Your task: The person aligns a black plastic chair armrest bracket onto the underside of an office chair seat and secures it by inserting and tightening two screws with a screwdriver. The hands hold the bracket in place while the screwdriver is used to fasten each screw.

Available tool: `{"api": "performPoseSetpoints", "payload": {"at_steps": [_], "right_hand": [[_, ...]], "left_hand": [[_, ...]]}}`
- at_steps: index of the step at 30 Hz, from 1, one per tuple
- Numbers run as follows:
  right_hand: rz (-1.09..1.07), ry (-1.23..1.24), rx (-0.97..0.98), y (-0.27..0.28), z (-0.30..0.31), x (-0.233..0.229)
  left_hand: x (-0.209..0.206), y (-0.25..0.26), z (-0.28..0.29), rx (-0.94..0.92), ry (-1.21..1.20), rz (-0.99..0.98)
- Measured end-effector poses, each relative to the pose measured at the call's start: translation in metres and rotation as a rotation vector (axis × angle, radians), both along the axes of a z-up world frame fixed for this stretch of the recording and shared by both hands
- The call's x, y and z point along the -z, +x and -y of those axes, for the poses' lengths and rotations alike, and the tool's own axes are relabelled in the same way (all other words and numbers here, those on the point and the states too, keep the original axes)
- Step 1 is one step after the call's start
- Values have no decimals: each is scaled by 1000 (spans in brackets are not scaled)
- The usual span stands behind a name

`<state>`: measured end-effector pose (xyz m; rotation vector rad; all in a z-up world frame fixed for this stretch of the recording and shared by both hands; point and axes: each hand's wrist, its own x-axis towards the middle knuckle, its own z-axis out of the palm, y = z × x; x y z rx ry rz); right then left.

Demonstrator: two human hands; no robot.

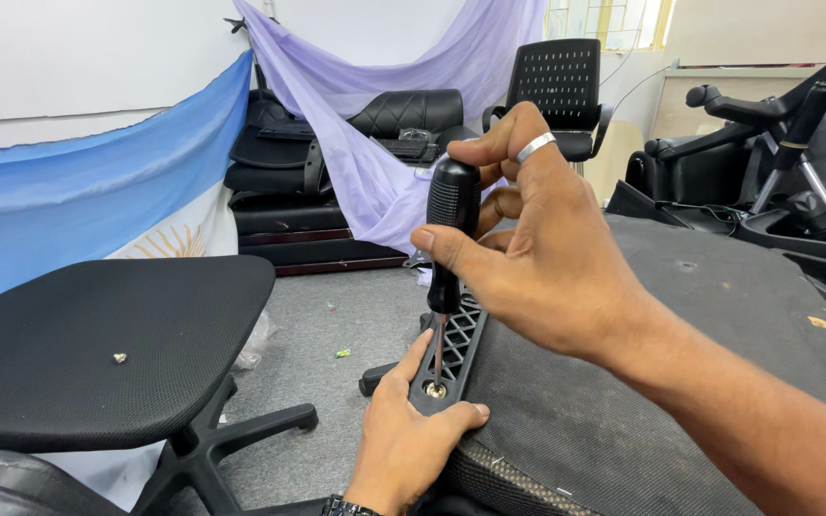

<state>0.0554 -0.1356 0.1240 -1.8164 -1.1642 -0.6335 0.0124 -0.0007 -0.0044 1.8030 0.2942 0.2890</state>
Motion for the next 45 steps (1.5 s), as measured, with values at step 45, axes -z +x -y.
{"api": "performPoseSetpoints", "payload": {"at_steps": [45], "right_hand": [[-817,1033,98,115,69,58]], "left_hand": [[-30,-12,8,31,113,-37]]}}
